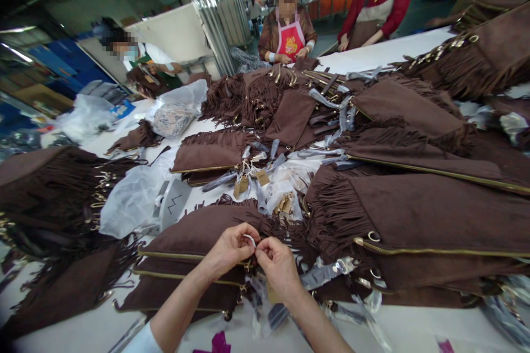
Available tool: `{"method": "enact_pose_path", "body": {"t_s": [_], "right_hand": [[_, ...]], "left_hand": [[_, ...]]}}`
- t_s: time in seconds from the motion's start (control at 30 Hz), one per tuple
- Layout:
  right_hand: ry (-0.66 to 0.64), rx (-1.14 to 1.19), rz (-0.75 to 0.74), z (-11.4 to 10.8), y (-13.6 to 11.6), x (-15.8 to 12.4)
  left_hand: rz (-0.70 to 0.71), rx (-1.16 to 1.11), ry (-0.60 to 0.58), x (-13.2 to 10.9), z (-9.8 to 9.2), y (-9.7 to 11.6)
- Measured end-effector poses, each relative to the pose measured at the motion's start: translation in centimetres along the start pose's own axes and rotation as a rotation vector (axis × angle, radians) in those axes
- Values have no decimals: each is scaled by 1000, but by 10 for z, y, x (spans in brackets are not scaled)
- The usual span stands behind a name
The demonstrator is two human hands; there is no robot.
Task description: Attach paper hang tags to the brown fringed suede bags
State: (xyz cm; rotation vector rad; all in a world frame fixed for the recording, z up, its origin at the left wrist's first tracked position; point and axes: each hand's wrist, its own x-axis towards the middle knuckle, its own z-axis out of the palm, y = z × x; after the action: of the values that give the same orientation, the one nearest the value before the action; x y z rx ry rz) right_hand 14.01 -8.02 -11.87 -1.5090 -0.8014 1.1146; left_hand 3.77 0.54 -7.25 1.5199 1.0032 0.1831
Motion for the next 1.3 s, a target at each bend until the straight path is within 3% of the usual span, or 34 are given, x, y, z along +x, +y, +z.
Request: {"method": "enact_pose_path", "body": {"t_s": [0.9,1.1,1.3], "right_hand": [[-10,125,103,2,-8,4],[10,133,125,-1,-12,3],[18,79,83,-6,-12,4]], "left_hand": [[116,207,73,0,-4,0],[83,260,134,-3,-1,3],[-35,114,99,-2,2,14]]}}
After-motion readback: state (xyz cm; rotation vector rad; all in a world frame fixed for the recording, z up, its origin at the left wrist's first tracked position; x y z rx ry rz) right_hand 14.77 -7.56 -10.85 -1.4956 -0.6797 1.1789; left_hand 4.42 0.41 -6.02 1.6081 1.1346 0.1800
